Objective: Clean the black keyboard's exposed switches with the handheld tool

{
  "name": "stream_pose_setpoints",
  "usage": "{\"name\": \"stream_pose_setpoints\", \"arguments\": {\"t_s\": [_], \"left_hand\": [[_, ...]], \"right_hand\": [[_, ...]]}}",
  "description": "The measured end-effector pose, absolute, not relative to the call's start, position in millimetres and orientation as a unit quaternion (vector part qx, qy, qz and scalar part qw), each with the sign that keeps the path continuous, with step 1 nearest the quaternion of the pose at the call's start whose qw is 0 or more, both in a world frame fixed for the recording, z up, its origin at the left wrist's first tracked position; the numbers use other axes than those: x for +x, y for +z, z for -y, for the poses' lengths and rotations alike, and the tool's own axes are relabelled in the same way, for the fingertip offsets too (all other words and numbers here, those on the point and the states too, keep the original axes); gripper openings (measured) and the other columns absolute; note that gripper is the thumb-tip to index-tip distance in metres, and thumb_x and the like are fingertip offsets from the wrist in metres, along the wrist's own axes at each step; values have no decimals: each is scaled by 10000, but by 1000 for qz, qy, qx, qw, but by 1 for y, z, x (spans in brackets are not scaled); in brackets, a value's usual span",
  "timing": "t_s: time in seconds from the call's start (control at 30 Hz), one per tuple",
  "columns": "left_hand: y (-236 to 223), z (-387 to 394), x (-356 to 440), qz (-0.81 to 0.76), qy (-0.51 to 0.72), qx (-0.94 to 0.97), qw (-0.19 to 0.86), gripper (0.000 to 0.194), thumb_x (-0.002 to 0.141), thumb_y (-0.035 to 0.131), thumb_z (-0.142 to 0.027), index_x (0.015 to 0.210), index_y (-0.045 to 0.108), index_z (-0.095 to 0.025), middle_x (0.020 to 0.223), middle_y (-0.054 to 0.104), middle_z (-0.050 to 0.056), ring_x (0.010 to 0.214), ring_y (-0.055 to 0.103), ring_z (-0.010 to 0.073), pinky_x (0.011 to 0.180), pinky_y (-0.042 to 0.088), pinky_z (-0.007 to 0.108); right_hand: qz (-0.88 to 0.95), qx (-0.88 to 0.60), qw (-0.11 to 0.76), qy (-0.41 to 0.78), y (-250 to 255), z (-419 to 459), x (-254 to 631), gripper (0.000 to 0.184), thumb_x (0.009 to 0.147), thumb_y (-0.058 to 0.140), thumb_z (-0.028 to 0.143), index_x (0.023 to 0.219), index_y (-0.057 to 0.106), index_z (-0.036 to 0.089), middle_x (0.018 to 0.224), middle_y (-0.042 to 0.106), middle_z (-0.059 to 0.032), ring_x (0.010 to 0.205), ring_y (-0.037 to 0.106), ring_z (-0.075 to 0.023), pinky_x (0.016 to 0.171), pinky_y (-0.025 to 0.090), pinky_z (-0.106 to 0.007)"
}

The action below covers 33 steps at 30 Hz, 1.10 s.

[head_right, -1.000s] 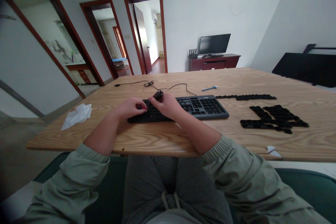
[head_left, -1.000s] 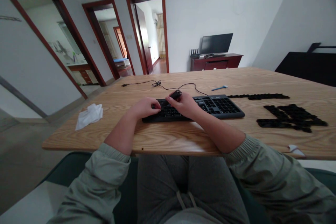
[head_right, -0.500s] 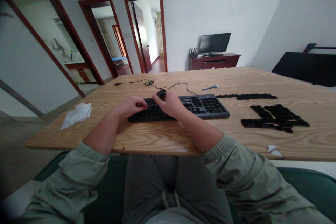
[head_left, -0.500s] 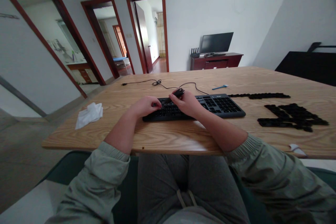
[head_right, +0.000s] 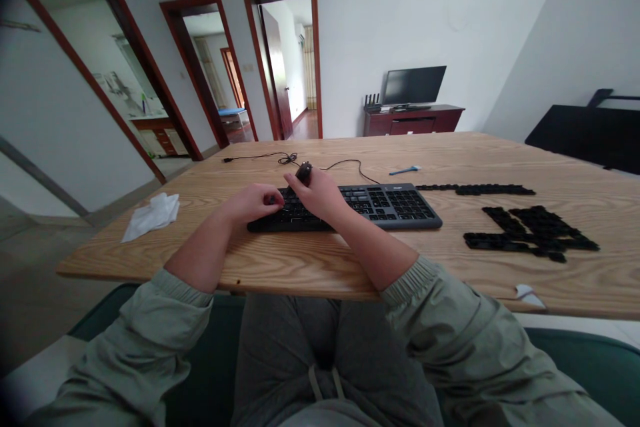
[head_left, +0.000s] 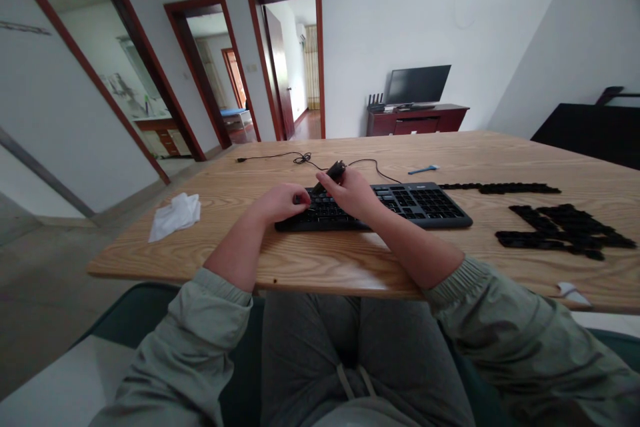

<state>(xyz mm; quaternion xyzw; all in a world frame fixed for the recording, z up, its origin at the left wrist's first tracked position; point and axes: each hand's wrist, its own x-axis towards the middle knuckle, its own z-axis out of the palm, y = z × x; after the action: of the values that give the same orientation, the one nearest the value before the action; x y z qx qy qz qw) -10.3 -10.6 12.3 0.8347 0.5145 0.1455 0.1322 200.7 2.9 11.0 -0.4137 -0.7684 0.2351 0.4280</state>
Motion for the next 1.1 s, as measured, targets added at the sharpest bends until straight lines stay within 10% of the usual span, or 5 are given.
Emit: {"name": "stream_pose_setpoints", "arguments": {"t_s": [1.1], "left_hand": [[9, 6, -9, -473, 124, 867, 95, 249, 848, 584, -237, 991, 788, -224, 959, 778, 32, 856, 693, 177, 788, 517, 270]], "right_hand": [[762, -399, 420, 290, -5, -6, 217, 346, 934, 506, 408, 746, 632, 147, 671, 655, -38, 636, 562, -153, 635, 394, -284]]}}
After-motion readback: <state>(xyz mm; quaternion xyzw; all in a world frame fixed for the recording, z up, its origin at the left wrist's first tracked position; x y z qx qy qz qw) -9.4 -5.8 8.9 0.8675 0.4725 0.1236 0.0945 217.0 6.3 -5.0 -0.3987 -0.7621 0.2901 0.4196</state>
